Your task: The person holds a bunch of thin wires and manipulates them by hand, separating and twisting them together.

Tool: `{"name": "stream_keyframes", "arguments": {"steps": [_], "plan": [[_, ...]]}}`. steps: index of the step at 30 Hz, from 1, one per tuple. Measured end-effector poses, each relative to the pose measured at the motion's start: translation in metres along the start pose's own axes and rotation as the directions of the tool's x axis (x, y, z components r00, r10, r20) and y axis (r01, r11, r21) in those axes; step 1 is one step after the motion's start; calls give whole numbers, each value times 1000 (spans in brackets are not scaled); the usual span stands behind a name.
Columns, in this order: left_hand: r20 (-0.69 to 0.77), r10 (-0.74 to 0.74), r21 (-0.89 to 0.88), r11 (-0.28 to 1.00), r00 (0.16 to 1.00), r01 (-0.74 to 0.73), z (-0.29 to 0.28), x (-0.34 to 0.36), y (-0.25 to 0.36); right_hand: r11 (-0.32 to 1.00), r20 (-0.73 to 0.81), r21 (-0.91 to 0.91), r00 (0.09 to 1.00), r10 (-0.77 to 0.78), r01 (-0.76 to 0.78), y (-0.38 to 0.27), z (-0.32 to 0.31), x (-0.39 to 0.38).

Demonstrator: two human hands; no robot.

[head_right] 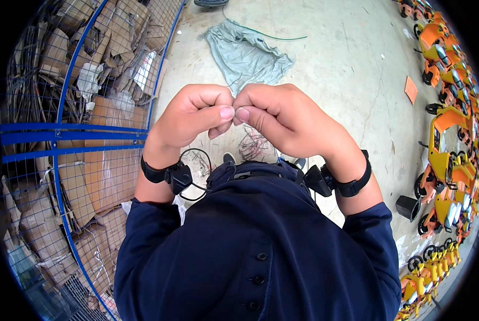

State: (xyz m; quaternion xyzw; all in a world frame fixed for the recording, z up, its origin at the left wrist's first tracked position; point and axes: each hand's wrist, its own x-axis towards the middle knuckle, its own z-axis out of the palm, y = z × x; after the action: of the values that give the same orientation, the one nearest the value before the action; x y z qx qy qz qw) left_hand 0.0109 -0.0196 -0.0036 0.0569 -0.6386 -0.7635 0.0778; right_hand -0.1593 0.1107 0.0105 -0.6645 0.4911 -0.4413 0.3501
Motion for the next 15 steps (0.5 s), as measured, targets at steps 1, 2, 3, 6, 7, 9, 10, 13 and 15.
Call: {"name": "stream_keyframes", "arguments": {"steps": [1, 2, 3, 6, 7, 9, 10, 13, 15], "plan": [[34, -4, -57, 998, 999, 6, 0, 0, 0, 996, 11, 91, 1000, -2, 1, 2, 0, 0], [68, -6, -114, 993, 998, 13, 0, 0, -1, 983, 22, 182, 1000, -6, 1, 5, 0, 0], [101, 7, -189, 982, 995, 12, 0, 0, -3, 963, 33, 270, 999, -10, 1, 7, 0, 0], [167, 60, -375, 927, 984, 7, 3, 1, -7, 857, 111, 498, 990, 86, -130, 4, 0, -1], [172, 80, -413, 911, 982, -2, 5, 0, -7, 819, 128, 553, 987, 95, -151, 5, 0, -1], [182, 131, -482, 876, 974, -28, 8, 0, -8, 731, 163, 655, 980, 111, -191, 8, 0, -1], [188, 163, -513, 857, 969, -44, 9, 1, -11, 694, 170, 692, 980, 106, -196, 10, 1, -1], [204, 263, -535, 837, 943, -117, 11, 4, -17, 572, 185, 797, 980, 78, -196, 12, 2, -1], [217, 309, -555, 820, 926, -144, 13, 6, -17, 481, 183, 858, 982, 40, -180, 12, 3, 0]]}}
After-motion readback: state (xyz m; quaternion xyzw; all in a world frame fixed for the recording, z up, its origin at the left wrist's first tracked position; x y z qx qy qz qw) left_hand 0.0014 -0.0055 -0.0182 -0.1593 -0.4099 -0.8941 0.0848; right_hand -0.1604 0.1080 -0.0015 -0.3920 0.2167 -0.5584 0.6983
